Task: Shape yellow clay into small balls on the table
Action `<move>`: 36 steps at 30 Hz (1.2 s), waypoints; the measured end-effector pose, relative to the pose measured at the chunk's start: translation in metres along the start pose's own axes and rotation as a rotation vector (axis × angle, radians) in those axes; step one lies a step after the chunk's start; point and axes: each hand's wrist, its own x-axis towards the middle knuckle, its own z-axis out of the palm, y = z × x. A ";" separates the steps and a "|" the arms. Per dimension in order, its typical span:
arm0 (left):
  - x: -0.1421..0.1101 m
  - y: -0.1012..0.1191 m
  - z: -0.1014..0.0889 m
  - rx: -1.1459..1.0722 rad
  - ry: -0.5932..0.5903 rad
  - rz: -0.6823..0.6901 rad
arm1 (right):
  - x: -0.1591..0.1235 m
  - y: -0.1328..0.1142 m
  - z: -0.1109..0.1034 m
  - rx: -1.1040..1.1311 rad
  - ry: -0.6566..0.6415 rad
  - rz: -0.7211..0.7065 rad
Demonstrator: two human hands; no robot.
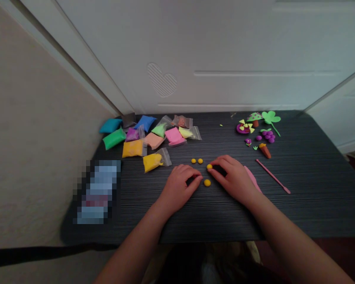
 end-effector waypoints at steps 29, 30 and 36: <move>0.005 -0.008 -0.041 -0.123 0.524 -0.186 | -0.002 0.005 0.012 -0.049 0.139 -0.004; 0.010 -0.006 -0.044 -0.124 0.572 -0.199 | -0.002 0.005 0.012 -0.049 0.142 -0.005; 0.062 0.024 -0.047 -0.138 0.631 -0.133 | -0.002 0.005 0.011 -0.061 0.157 -0.019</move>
